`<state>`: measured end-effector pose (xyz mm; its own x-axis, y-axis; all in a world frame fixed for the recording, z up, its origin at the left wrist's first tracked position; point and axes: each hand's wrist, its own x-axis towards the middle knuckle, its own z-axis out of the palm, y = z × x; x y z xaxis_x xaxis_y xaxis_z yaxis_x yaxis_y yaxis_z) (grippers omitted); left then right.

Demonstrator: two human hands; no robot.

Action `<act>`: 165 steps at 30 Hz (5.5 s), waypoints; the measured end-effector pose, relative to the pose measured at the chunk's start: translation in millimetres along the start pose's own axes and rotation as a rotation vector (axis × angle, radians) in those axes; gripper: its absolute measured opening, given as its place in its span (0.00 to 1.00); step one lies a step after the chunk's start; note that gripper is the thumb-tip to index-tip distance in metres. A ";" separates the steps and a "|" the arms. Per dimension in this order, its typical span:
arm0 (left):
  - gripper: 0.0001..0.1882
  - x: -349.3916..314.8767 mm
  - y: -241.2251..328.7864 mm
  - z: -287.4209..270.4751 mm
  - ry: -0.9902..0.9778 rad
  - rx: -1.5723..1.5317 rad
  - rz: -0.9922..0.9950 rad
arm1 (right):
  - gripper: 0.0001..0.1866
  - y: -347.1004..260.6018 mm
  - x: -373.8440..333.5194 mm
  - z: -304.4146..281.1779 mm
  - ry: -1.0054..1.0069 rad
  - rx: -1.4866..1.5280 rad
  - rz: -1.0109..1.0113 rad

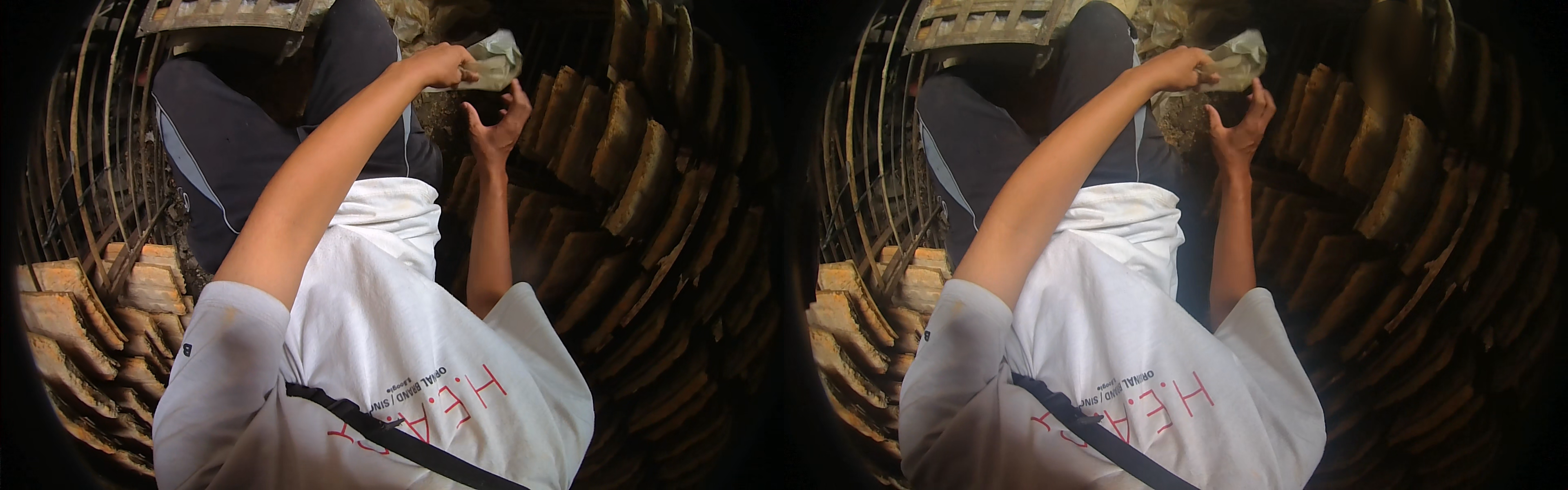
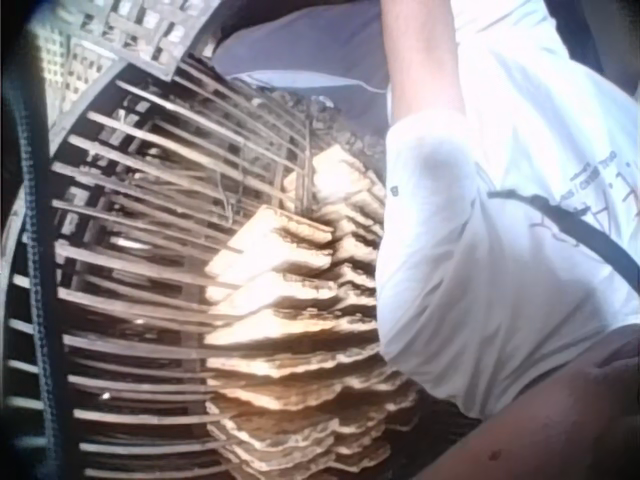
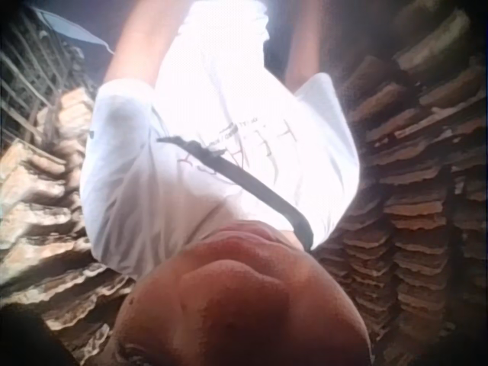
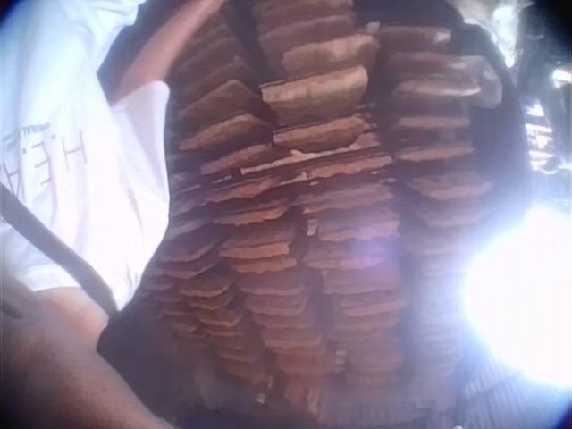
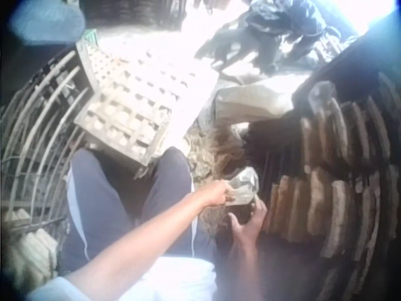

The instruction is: The person sits inside a confined wooden structure and repeatedly wraps flat, rectangular items in plastic sheeting. They fold the plastic around each item and place the wrapped unit onto a stack on a woven tray.

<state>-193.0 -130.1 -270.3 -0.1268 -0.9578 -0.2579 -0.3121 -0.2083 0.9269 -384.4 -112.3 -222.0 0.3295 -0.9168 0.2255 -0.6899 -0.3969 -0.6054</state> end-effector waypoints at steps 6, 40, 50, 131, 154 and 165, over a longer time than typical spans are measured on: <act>0.18 -12.4 12.1 -1.5 -0.187 0.218 0.008 | 0.30 4.5 22.9 -8.7 -0.203 -0.257 -0.253; 0.14 -17.7 15.6 2.7 -0.035 0.550 0.320 | 0.11 7.3 2.2 7.7 -0.261 0.364 0.231; 0.11 -9.5 11.4 -3.7 0.426 0.109 0.387 | 0.10 76.5 -56.4 40.1 -0.434 0.113 0.372; 0.14 -223.0 -177.4 -252.6 1.820 -0.834 -0.319 | 0.13 -268.3 533.2 190.9 -0.303 -0.501 -0.779; 0.18 -227.3 -144.1 -271.2 1.771 -1.064 -0.423 | 0.37 -228.9 268.3 332.2 -0.859 -0.115 -1.166; 0.07 -233.6 -159.8 -248.4 1.968 -0.406 -0.588 | 0.36 -229.0 281.6 356.3 -0.841 -0.095 -1.168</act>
<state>120.5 77.8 -290.5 0.9071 0.3871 -0.1650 0.2771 -0.2543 0.9266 96.1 -263.9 -291.8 0.9772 0.2114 0.0186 0.2055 -0.9205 -0.3325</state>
